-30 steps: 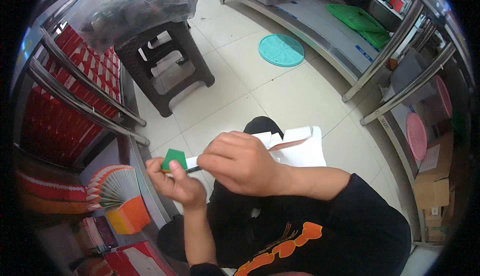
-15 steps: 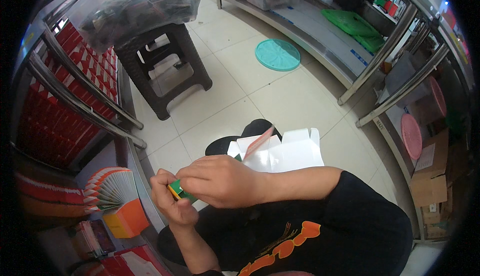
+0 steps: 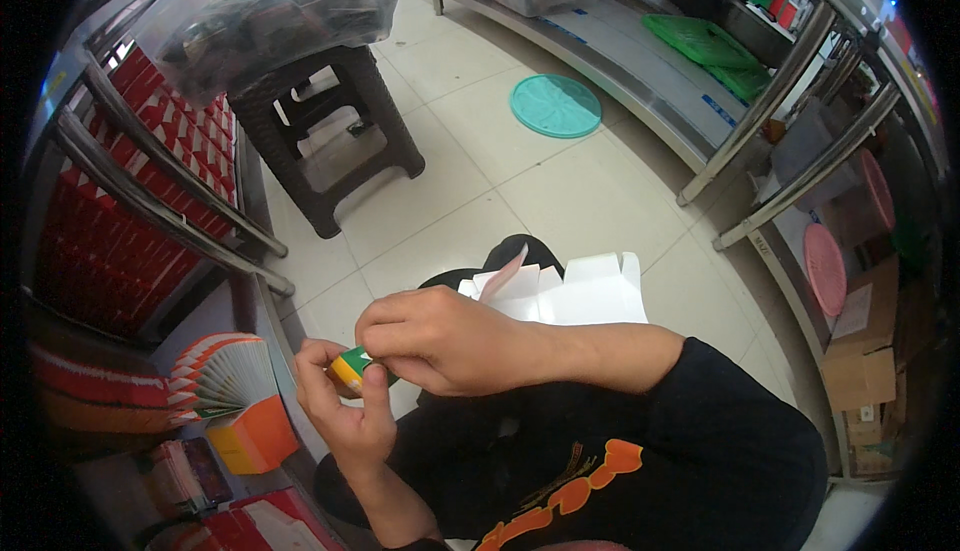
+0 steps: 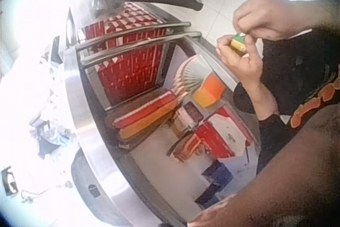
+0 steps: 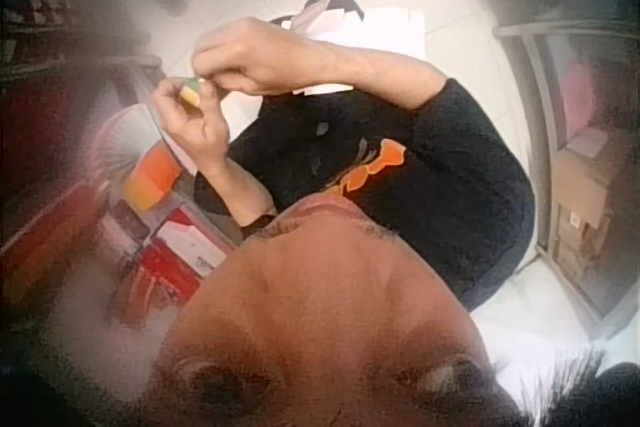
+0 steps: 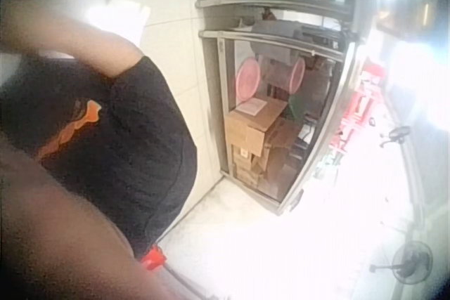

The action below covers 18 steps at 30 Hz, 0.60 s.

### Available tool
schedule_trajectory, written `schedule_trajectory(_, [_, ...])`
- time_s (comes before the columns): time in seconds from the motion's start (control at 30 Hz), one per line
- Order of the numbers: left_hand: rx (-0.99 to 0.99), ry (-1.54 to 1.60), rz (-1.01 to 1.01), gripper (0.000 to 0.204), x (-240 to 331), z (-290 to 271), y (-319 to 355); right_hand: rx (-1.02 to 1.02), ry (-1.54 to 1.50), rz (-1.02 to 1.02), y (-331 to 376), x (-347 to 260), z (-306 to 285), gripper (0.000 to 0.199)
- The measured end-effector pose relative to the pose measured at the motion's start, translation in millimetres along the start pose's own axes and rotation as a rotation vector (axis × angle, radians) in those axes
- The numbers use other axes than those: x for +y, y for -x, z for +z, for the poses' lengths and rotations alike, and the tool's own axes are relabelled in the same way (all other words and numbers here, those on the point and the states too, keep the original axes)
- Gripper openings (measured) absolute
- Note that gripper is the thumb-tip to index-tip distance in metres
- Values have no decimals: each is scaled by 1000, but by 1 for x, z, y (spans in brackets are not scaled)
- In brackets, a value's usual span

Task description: The person assembles small paper boxes by folding flat sheets and tucking flaps into slots. They repeatedly pick up sheets, fold them into box shapes, and place the finished boxes on a nearby shelf.

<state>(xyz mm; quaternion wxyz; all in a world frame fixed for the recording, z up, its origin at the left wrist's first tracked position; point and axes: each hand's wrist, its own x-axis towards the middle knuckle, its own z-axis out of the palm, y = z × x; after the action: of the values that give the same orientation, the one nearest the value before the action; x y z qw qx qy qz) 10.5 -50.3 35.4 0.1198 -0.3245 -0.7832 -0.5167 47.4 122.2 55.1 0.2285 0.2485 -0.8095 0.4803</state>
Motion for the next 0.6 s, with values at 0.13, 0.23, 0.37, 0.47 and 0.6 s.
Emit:
schedule_trajectory(0.13, [-18,17,126,16,-3,1,5,-111,-111,62,2,3,-4,15])
schedule_trajectory(0.23, [-42,42,172,11,-7,0,5,-139,-391,227,3,5,-7,20])
schedule_trajectory(0.37, [-76,76,120,8,-9,-6,5,-136,-643,348,-1,5,-4,26])
schedule_trajectory(0.47, [205,-7,160,10,-15,-7,-1,194,210,5,-2,4,0,28])
schedule_trajectory(0.6, [584,-174,352,29,-18,-5,-3,157,-104,485,2,2,4,28])
